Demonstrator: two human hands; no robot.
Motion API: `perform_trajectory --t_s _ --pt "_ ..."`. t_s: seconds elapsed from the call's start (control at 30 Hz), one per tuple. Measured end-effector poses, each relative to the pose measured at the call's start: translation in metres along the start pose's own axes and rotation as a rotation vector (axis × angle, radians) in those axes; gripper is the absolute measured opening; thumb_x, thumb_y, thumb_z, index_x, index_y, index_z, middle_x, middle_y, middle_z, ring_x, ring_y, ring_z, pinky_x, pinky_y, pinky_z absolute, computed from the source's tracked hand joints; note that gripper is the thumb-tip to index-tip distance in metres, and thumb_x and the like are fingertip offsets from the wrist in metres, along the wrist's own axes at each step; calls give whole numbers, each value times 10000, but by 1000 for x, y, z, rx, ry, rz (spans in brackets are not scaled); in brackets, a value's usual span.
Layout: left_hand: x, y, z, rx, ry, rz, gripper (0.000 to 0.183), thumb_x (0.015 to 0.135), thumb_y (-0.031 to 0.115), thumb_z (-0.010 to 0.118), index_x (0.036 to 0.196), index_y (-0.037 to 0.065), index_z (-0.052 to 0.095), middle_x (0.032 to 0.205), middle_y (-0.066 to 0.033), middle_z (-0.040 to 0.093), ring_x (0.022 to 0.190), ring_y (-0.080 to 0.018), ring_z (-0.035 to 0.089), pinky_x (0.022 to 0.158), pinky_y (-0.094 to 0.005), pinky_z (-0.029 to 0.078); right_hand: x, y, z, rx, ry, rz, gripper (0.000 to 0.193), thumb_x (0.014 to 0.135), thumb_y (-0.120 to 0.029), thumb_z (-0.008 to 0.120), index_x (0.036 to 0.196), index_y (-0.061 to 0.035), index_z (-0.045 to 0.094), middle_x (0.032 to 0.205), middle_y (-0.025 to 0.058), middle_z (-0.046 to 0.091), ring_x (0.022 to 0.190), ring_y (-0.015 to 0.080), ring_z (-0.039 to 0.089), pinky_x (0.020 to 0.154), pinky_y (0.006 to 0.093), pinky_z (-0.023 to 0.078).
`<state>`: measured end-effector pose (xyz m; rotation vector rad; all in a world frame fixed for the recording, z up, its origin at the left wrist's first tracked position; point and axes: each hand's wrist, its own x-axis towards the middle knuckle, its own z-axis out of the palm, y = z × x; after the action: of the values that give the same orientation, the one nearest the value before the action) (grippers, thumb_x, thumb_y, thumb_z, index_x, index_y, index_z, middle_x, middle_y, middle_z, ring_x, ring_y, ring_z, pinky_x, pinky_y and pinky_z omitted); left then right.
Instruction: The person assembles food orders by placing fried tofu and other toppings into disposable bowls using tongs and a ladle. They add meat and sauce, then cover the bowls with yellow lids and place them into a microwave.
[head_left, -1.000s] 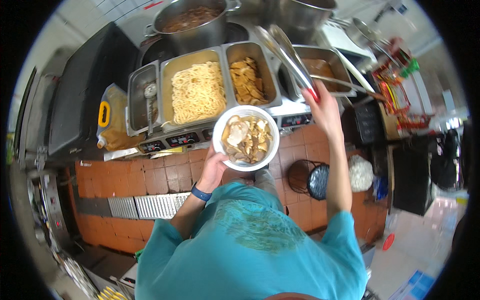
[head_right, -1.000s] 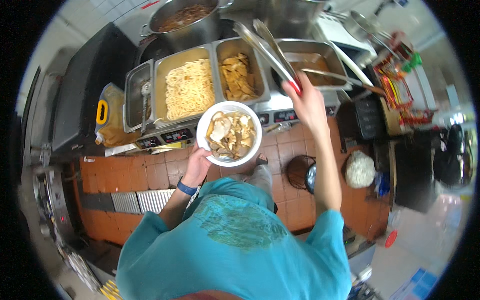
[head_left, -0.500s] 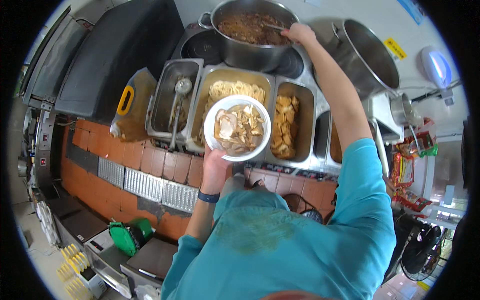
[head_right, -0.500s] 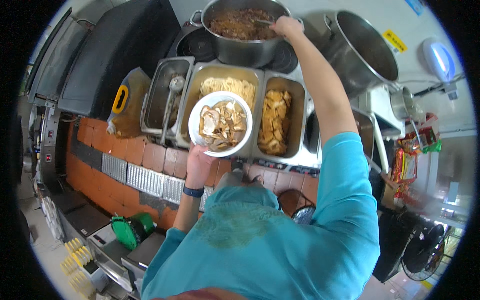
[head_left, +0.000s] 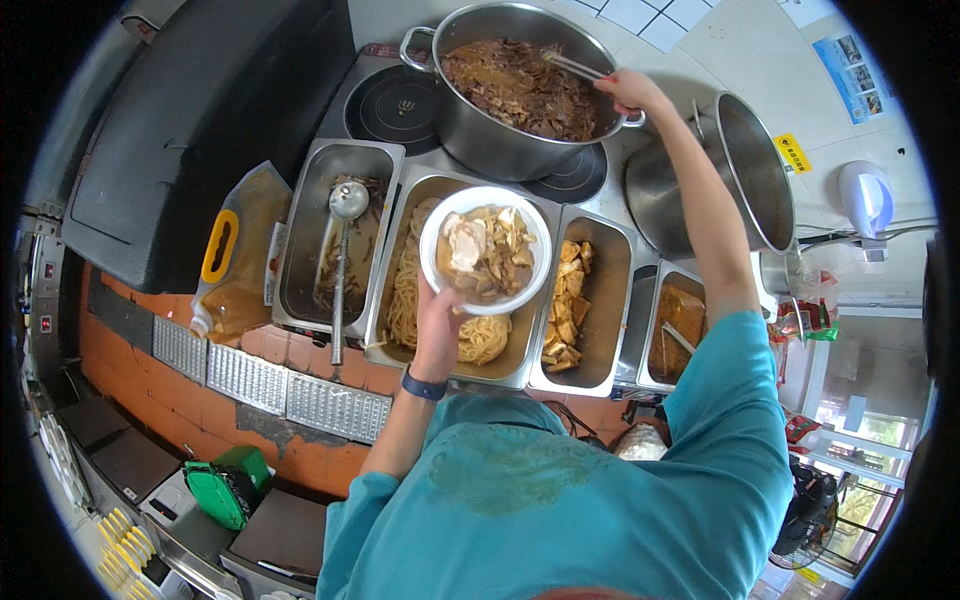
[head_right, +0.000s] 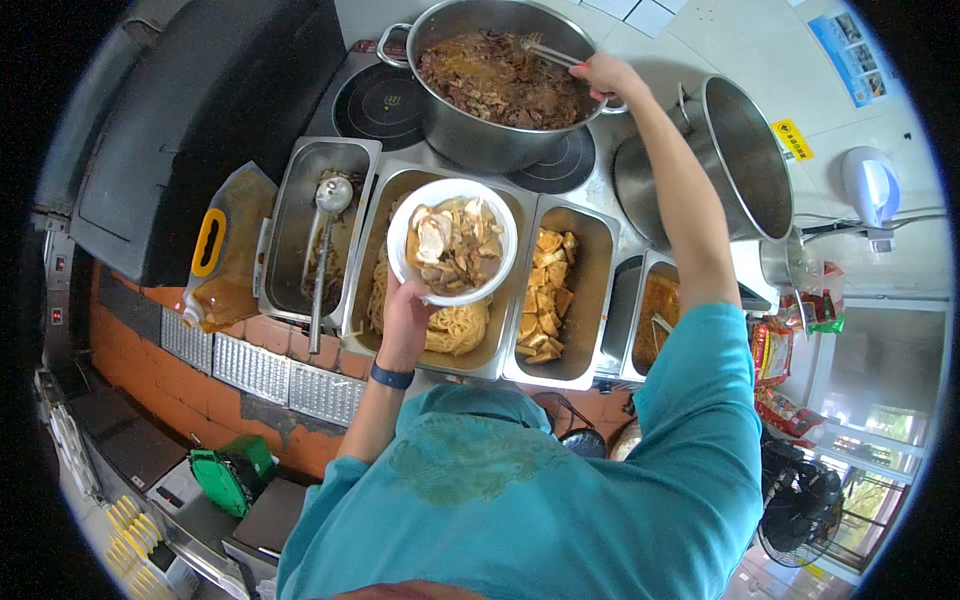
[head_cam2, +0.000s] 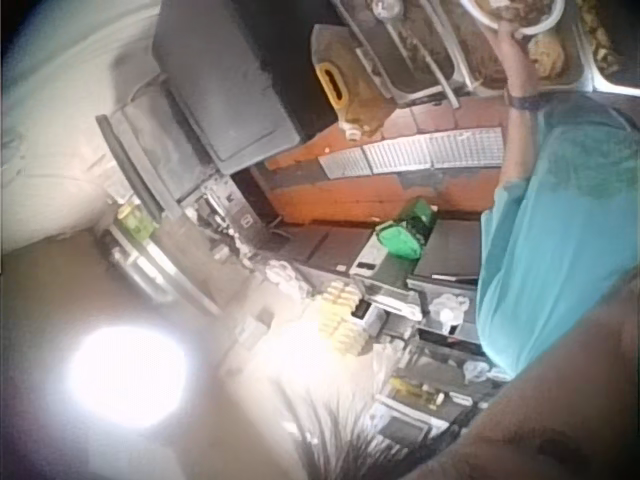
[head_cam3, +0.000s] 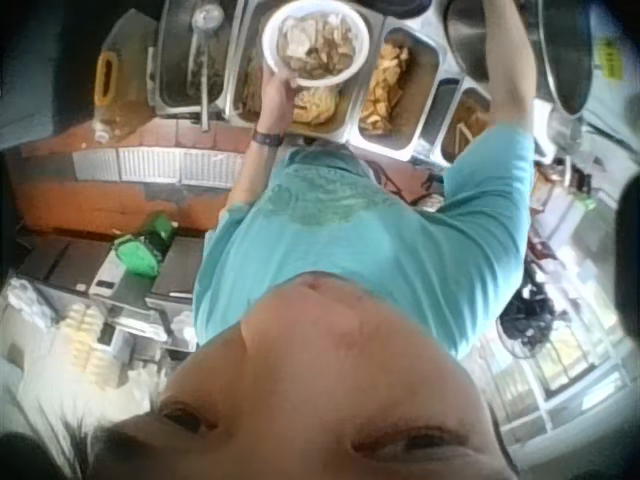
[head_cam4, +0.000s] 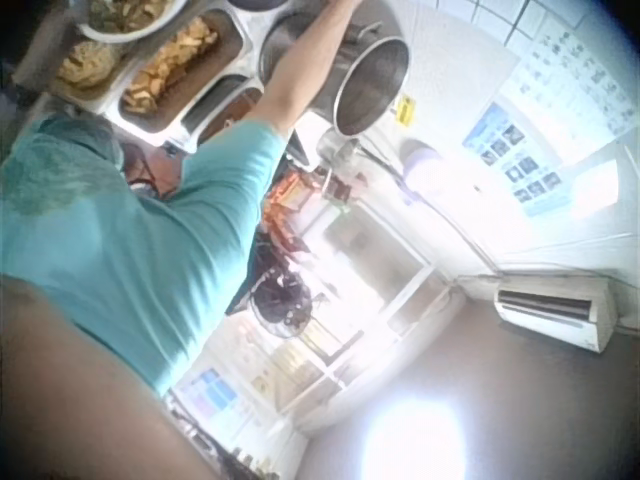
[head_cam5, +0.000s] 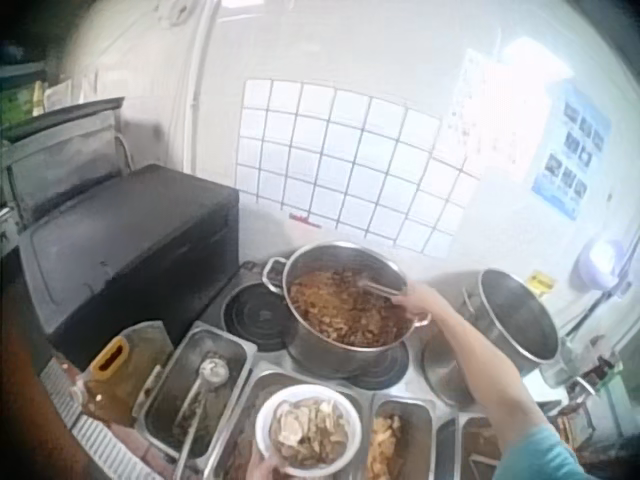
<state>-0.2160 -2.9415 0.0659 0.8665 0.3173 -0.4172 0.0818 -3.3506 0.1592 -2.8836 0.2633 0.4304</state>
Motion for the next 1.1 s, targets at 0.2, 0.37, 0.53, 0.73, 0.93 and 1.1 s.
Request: perform_trajectory --t_s 0.2,0.37,0.53,0.73,0.93,1.1 --pt "36 0 31 54 -78 70 722 825 134 538 1498 103 278 1422 -150 472 1234 -289 565 941 -461 563 -80 13 -12 228 41 -58 455 972 -461 583 1016 -25 707 633 54 632 480 124 571 415 284 424" --pt "56 2 44 37 -165 67 674 849 67 500 1478 105 261 1409 -178 479 1222 -294 578 893 -455 596 -125 -3 10 339 -62 1 425 979 -427 581 823 -35 631 609 18 581 467 92 527 409 256 388" --pt "72 -6 47 66 -167 82 690 853 56 500 1470 98 192 1397 -205 461 1203 -321 588 878 -471 607 -186 -17 6 414 -15 -41 431 1001 -409 553 758 -56 587 601 0 559 470 73 510 408 250 364" --pt "82 -16 39 3 -245 58 781 845 40 517 1497 95 90 1430 -235 389 1205 -348 579 888 -495 599 -283 -32 -12 434 -94 -3 383 1027 -379 527 804 -71 569 594 -25 540 454 47 501 395 225 357" --pt "71 -17 45 -66 -232 73 876 839 -35 602 1516 124 69 1387 -234 431 1193 -332 581 912 -505 592 -339 -80 14 345 -220 123 379 1022 -401 537 910 -52 631 582 -8 549 448 61 516 397 222 383" --pt "64 -17 49 -23 -240 58 884 847 -74 604 1520 127 68 1402 -238 417 1213 -343 563 927 -514 592 -345 -101 29 172 -219 47 435 985 -437 580 1001 -9 653 635 84 628 506 160 621 524 310 494"
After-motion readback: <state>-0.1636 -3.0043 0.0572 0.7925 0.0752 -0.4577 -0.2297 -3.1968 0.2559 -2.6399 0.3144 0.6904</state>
